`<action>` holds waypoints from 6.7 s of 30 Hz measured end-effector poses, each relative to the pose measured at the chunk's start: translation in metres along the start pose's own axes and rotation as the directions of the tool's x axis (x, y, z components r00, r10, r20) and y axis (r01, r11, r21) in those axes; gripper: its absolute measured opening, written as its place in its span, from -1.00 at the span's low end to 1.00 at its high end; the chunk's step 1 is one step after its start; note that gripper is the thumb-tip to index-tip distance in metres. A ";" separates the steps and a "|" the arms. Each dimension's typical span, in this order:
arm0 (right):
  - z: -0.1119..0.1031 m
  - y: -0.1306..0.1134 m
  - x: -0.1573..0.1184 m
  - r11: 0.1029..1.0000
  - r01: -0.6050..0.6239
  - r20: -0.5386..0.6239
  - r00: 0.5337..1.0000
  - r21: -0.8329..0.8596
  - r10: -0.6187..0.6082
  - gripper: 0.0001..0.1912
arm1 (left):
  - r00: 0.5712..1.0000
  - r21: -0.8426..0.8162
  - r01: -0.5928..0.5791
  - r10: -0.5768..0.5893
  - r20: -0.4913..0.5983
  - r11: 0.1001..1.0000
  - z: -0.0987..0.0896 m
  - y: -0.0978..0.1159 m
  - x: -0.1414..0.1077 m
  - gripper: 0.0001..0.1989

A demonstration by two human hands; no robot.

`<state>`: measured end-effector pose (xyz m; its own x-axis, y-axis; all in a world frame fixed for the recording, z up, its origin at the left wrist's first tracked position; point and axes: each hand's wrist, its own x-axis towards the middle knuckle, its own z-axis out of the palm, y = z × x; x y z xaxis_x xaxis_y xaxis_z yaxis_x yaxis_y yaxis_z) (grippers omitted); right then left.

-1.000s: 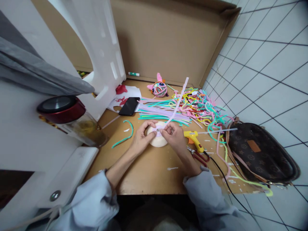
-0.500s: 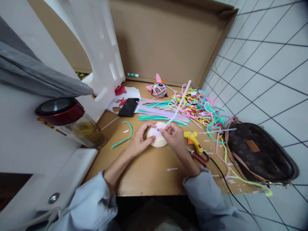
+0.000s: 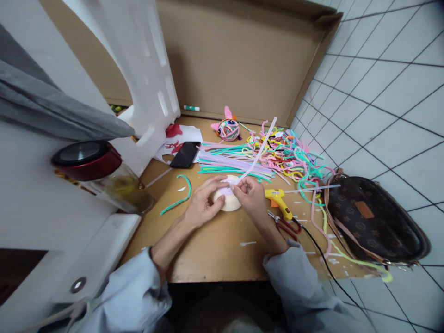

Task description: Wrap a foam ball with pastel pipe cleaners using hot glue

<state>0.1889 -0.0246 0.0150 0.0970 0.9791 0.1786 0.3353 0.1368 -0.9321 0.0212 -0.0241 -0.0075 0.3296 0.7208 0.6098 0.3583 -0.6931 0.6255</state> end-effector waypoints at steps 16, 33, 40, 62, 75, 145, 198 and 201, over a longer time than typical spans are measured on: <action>-0.001 0.001 0.000 1.000 0.021 -0.039 0.999 -0.004 -0.021 -0.77 | 0.999 0.223 -0.029 0.034 -0.018 0.974 0.012 0.002 -0.008 -0.39; -0.021 0.000 0.009 0.993 0.002 0.167 0.986 0.121 -0.023 -0.77 | 0.959 -0.115 0.253 -0.234 0.160 0.961 -0.010 -0.008 0.003 -0.37; -0.036 0.011 0.010 0.999 0.043 -0.033 0.999 -0.010 -0.044 -0.78 | 0.956 -0.163 0.262 -0.232 0.181 0.951 -0.014 -0.014 0.004 -0.34; -0.044 0.009 -0.016 0.866 0.418 0.155 0.908 -0.274 -0.389 -0.49 | 0.946 -0.205 0.259 -0.206 0.250 0.944 -0.013 -0.013 0.004 -0.31; -0.019 0.012 0.001 0.816 0.469 0.189 0.883 -0.338 -0.429 -0.67 | 0.952 -0.195 0.207 -0.151 0.267 0.959 -0.013 -0.009 0.006 -0.35; -0.023 -0.003 -0.005 0.618 0.562 0.345 0.827 -0.550 -0.445 -0.68 | 0.944 -0.117 0.211 -0.171 0.280 0.970 -0.010 -0.001 0.002 -0.25; -0.061 0.032 -0.019 0.867 0.265 -0.147 0.924 -0.422 -0.354 -0.81 | 0.959 -0.058 0.213 -0.197 0.201 0.975 -0.003 -0.003 0.003 -0.38; -0.080 0.041 -0.028 0.841 0.134 -0.220 0.933 -0.523 -0.286 -0.70 | 0.954 -0.073 0.250 -0.233 0.188 0.965 0.000 -0.003 0.003 -0.32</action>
<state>0.2752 -0.0587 -0.0025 0.2012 0.8408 0.5026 0.7857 0.1679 -0.5954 0.0205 -0.0197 -0.0078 0.3948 0.8516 0.3448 0.3649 -0.4897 0.7919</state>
